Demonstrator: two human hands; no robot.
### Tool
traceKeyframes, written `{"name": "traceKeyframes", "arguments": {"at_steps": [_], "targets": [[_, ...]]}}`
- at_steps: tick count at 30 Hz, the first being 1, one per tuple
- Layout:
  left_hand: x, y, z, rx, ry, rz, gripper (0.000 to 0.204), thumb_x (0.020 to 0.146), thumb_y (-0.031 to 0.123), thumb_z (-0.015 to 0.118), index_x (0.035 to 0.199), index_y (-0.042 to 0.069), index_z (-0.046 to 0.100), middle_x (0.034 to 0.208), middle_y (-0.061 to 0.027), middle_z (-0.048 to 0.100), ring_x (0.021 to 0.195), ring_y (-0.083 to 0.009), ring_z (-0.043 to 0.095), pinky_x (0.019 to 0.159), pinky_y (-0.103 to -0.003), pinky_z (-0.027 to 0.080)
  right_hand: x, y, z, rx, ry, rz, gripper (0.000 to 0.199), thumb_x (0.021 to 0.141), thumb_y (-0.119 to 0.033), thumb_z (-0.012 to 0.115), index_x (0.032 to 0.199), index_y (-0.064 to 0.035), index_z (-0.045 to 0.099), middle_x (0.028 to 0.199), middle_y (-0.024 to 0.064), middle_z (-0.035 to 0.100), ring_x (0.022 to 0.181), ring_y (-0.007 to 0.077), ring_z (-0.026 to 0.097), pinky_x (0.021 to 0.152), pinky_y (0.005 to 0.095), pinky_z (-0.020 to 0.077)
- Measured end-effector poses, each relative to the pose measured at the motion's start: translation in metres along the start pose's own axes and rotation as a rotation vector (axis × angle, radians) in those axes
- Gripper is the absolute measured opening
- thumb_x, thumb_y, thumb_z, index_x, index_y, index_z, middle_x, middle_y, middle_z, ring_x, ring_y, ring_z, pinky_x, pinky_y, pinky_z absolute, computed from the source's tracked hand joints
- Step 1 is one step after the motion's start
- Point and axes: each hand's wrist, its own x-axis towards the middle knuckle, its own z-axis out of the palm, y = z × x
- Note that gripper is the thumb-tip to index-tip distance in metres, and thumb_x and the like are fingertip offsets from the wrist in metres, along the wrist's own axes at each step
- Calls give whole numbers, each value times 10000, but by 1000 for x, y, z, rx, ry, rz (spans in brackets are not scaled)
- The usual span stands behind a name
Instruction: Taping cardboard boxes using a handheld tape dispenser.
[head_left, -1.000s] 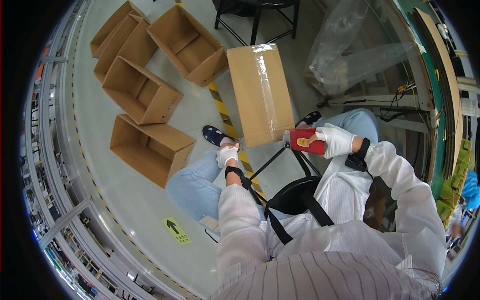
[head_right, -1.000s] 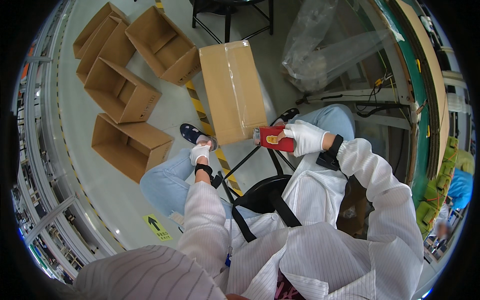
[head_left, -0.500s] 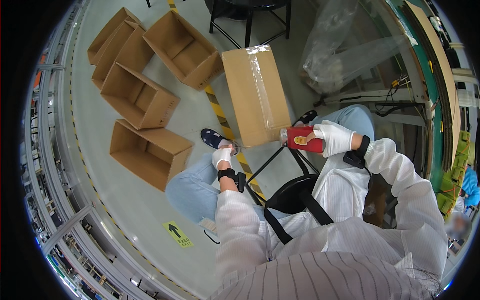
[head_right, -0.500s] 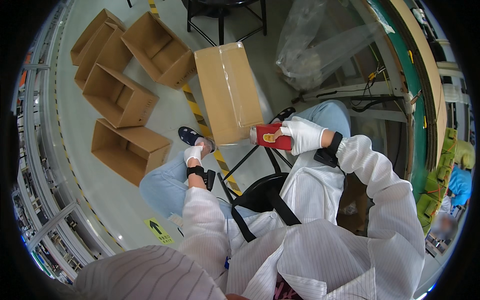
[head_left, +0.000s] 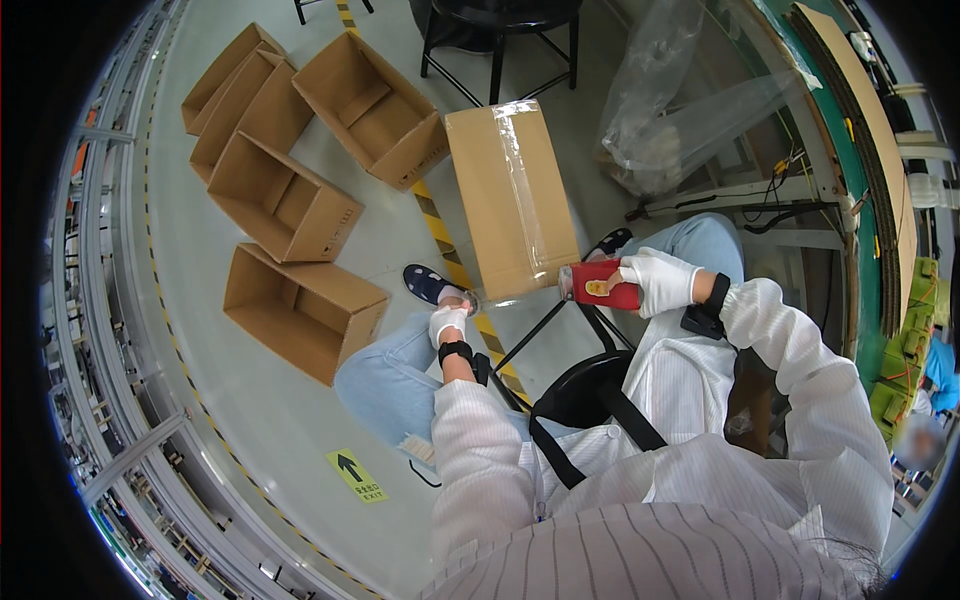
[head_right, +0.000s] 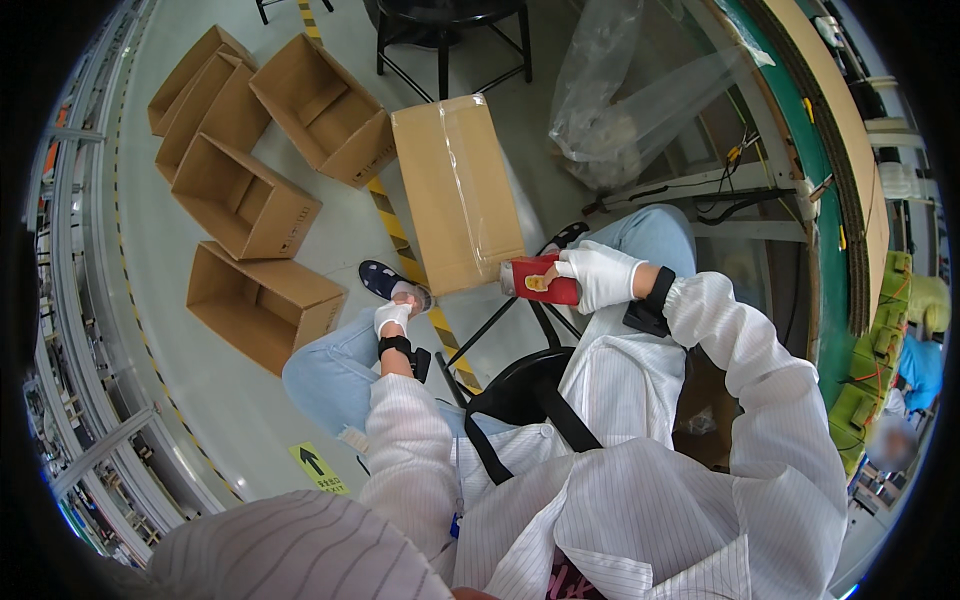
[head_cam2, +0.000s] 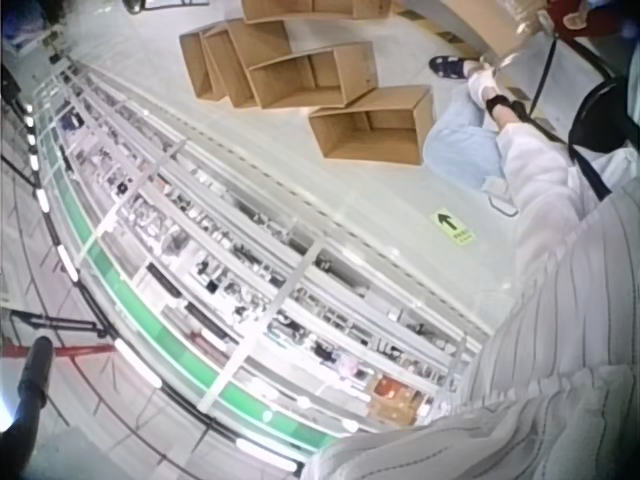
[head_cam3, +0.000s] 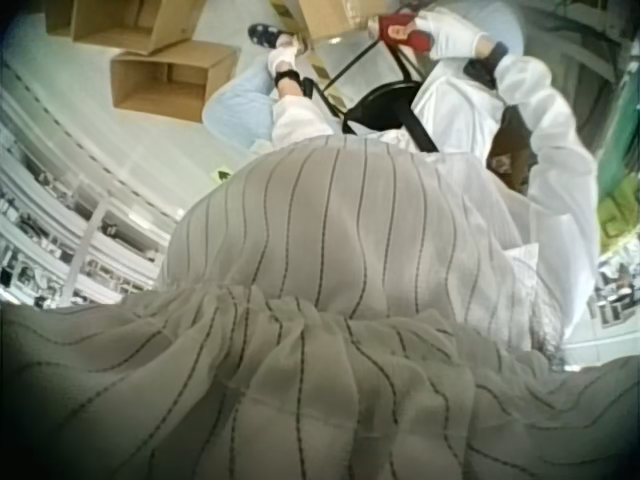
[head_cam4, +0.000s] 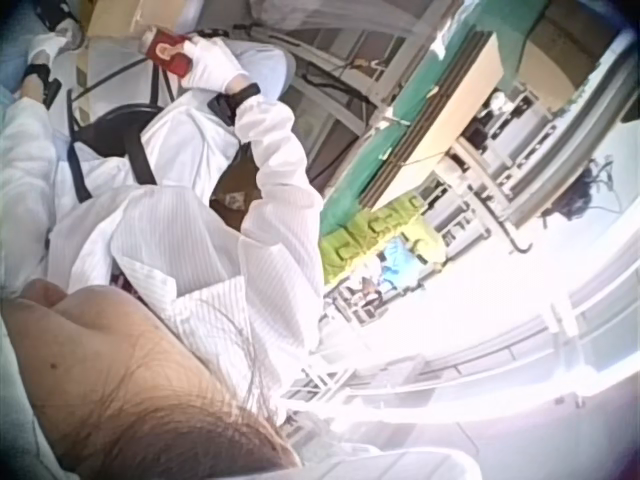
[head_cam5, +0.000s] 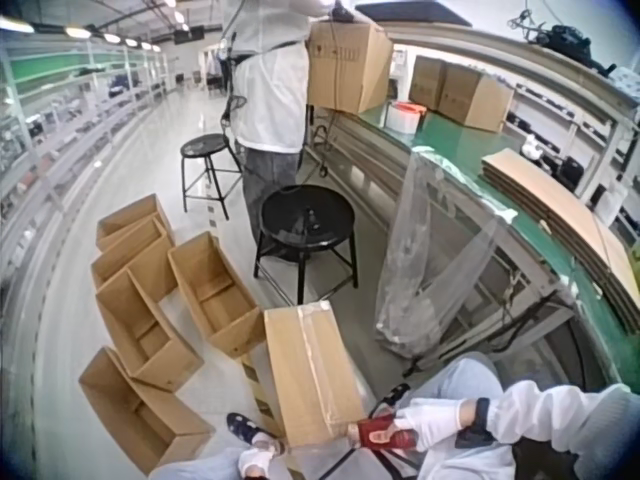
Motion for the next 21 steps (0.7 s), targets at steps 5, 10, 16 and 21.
{"name": "traceKeyframes", "arguments": {"at_steps": [5, 10, 16, 21], "targets": [[6, -7, 2, 74, 33, 0, 217, 761, 335, 776, 762, 119, 760, 746, -7, 720, 664, -140, 624, 645, -300, 454, 3, 8, 6, 2, 8, 10, 525, 613, -157, 775, 1089, -210, 561, 971, 114, 607, 807, 353, 577, 740, 429, 472], [-1, 2, 15, -23, -7, 28, 201, 767, 310, 776, 752, 110, 760, 720, -12, 716, 639, -142, 621, 633, -307, 452, -3, 19, 10, 0, 23, 18, 525, 607, -151, 776, 1083, -204, 560, 948, 127, 611, 783, 367, 581, 717, 432, 481], [14, -20, 19, -72, 23, 56, 190, 757, 288, 786, 749, 100, 758, 716, -17, 715, 638, -136, 628, 635, -306, 463, 9, 15, 6, -2, -6, 7, 486, 621, -149, 764, 1069, -164, 576, 938, 151, 617, 765, 366, 605, 709, 427, 499], [40, -49, 22, -23, 63, 52, 205, 745, 346, 783, 753, 142, 767, 717, -2, 715, 667, -160, 642, 655, -327, 478, 19, 9, 3, -23, 9, -13, 498, 610, -122, 763, 1070, -165, 578, 921, 138, 622, 770, 360, 613, 699, 424, 504]]}}
